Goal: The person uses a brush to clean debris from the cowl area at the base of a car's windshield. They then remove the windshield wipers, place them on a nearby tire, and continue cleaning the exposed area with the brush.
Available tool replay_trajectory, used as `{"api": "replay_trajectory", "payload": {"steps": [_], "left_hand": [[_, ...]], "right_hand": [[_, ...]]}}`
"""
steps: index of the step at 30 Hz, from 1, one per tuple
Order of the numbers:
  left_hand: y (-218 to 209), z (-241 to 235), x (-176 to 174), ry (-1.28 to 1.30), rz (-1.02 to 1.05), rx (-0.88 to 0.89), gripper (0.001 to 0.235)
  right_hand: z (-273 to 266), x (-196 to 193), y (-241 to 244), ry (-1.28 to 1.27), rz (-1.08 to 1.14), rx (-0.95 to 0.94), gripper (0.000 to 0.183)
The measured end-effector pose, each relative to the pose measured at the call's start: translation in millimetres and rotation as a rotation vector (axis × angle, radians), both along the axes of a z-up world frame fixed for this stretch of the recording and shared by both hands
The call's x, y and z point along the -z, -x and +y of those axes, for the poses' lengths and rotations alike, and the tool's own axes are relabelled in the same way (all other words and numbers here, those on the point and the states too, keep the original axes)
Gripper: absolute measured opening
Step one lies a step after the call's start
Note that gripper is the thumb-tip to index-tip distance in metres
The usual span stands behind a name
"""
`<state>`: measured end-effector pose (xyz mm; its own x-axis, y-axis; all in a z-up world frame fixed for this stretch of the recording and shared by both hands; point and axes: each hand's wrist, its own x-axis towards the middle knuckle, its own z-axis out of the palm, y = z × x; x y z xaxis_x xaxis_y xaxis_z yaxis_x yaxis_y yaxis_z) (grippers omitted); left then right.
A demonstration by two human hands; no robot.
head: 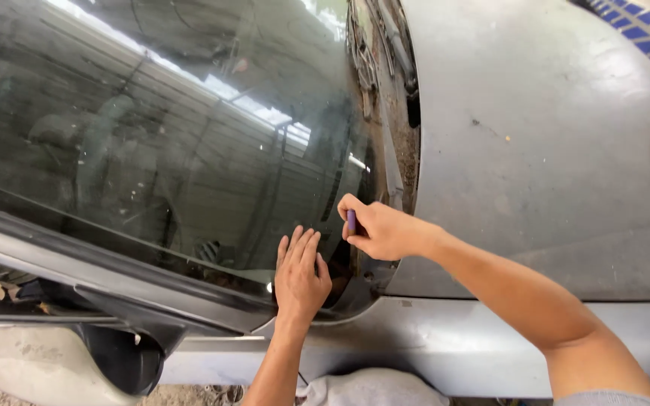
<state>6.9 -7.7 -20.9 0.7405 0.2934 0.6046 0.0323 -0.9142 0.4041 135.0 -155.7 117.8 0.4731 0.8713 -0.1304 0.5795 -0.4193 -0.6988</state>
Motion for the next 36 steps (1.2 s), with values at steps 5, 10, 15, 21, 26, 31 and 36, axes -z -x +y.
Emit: {"api": "replay_trajectory", "payload": {"steps": [5,10,15,21,26,31,36], "left_hand": [[0.7,1.2,3.0,-0.009,0.017,0.004,0.036],[1.8,-0.7,4.9,-0.028,0.046,-0.001,0.037],[0.3,-3.9,2.9,-0.021,0.008,-0.014,0.037],[-0.7,-4.3,2.0,-0.045,-0.001,-0.009,0.034],[-0.2,-6.8,0.4,-0.048,0.014,-0.011,0.034],[-1.4,-7.0,1.8,-0.055,0.01,-0.024,0.034],[-0.7,-7.8,2.2,-0.075,-0.01,-0.027,0.033]], "right_hand": [[-8.5,19.1,-57.7,0.028,-0.132,0.158,0.047],[-19.7,24.9,-103.3,-0.034,-0.369,0.279,0.038],[-23.6,14.2,-58.2,-0.407,-0.227,0.324,0.042],[-36.0,48.5,-31.0,-0.234,0.002,0.077,0.039],[-47.6,42.1,-88.9,-0.385,-0.384,0.291,0.03],[-51.8,16.9,-46.5,-0.541,-0.28,0.349,0.026],[-63.2,32.3,-9.1,-0.355,0.228,0.035,0.023]]}}
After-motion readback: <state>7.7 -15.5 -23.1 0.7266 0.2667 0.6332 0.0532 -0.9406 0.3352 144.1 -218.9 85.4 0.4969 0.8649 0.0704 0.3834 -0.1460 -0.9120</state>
